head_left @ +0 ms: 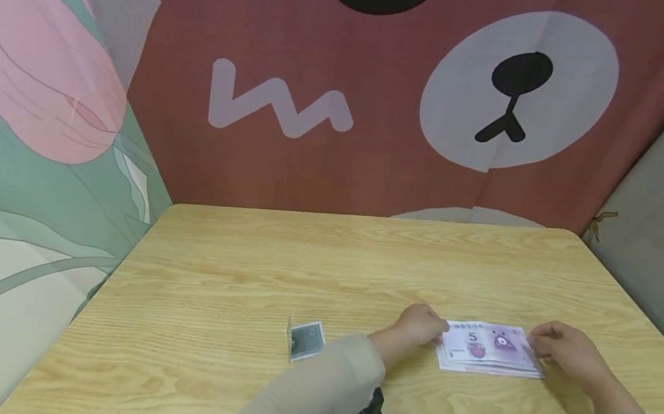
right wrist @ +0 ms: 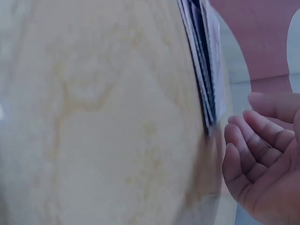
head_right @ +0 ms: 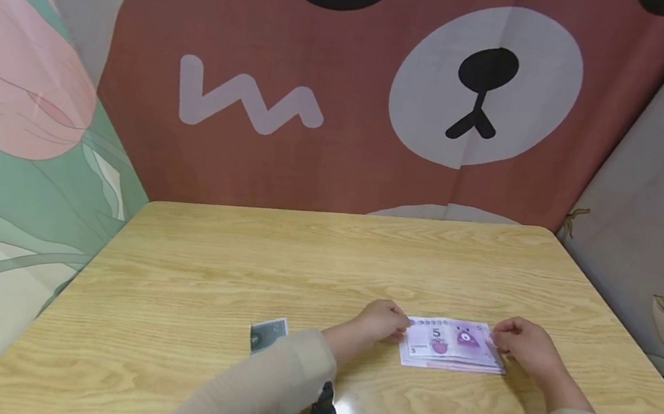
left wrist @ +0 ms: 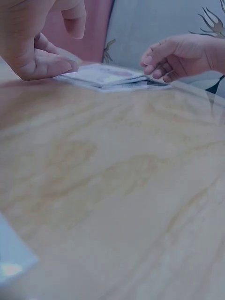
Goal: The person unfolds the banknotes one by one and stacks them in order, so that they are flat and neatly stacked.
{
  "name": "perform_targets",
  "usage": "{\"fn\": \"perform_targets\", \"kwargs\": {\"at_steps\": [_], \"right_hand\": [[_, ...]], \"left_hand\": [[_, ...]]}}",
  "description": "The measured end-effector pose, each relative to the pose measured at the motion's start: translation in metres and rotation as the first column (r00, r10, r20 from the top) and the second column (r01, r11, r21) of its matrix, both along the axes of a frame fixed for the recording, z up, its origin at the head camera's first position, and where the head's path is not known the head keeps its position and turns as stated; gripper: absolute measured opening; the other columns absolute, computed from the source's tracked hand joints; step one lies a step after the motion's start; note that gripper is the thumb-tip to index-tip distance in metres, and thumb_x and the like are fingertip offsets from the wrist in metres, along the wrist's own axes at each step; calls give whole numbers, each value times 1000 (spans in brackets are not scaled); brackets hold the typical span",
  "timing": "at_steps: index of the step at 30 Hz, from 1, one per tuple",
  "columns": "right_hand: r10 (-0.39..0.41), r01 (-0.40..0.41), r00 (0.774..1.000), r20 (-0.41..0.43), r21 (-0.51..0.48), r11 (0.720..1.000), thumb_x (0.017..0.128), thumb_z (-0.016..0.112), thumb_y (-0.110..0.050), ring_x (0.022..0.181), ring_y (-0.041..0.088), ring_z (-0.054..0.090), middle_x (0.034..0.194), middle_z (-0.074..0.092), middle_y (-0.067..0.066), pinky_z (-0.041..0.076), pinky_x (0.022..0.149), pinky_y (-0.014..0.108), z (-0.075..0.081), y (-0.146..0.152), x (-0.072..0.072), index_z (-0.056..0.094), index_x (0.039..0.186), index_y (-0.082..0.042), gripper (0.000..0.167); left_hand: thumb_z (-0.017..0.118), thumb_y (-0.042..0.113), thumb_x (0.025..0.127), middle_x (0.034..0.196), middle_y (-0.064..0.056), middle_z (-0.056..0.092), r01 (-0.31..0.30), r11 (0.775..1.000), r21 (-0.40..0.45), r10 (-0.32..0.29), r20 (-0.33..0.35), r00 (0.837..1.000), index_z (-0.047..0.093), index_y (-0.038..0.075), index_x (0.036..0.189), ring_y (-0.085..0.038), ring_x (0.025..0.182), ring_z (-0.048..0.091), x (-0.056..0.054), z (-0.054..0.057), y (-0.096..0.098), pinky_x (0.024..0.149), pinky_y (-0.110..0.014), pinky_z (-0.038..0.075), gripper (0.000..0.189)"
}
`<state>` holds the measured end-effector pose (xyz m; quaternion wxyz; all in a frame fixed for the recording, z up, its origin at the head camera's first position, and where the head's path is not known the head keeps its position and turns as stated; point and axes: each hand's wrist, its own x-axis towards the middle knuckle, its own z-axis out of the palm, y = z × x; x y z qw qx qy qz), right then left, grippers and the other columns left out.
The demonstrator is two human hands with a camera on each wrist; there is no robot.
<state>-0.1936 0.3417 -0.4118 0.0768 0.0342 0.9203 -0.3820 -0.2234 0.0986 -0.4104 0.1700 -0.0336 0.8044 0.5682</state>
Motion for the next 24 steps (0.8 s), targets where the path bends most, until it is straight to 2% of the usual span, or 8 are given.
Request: {"fn": "perform_targets", "kwargs": {"at_steps": [4, 10, 15, 20, 24], "right_hand": [[-12, 11, 1000, -27, -8, 1000, 87, 48, -26, 78, 22, 53, 90, 56, 16, 44, 61, 31, 5, -3, 1, 47, 102, 11, 40], [4, -7, 995, -103, -31, 999, 88, 47, -28, 80, 27, 55, 94, 55, 20, 46, 66, 39, 12, -18, 0, 47, 102, 12, 42], [18, -25, 994, -108, -67, 997, 88, 47, -26, 78, 24, 56, 95, 56, 19, 47, 65, 36, 19, -35, -1, 47, 103, 10, 40], [59, -74, 990, -131, -112, 991, 88, 48, -24, 77, 18, 54, 94, 56, 16, 46, 65, 31, 25, -55, 1, 49, 103, 9, 36], [82, -104, 987, -141, -157, 982, 87, 50, -24, 75, 15, 52, 91, 56, 13, 44, 63, 30, 29, -72, 2, 49, 102, 6, 34]], "left_hand": [[63, 4, 71, 61, -5, 53, -8, 999, 50, 7, 12, 1000, 57, 1, 71, -17, 56, 55, -1, 6, -3, 56, -29, 51, 7], [59, 4, 74, 68, -10, 58, 29, 993, 111, -28, -10, 1000, 58, -2, 75, -20, 59, 58, -2, 22, -11, 63, -33, 51, 7], [57, 4, 76, 71, -12, 59, 43, 979, 198, -39, -23, 999, 56, -4, 80, -25, 65, 60, 1, 35, -21, 66, -33, 51, 8], [56, 6, 80, 73, -10, 59, 89, 974, 211, -84, -30, 996, 56, -3, 85, -26, 71, 60, 5, 47, -34, 67, -32, 51, 11], [55, 9, 80, 74, -8, 59, 105, 975, 197, -102, -23, 995, 56, -1, 87, -21, 69, 60, 7, 56, -47, 64, -27, 51, 12]]}}
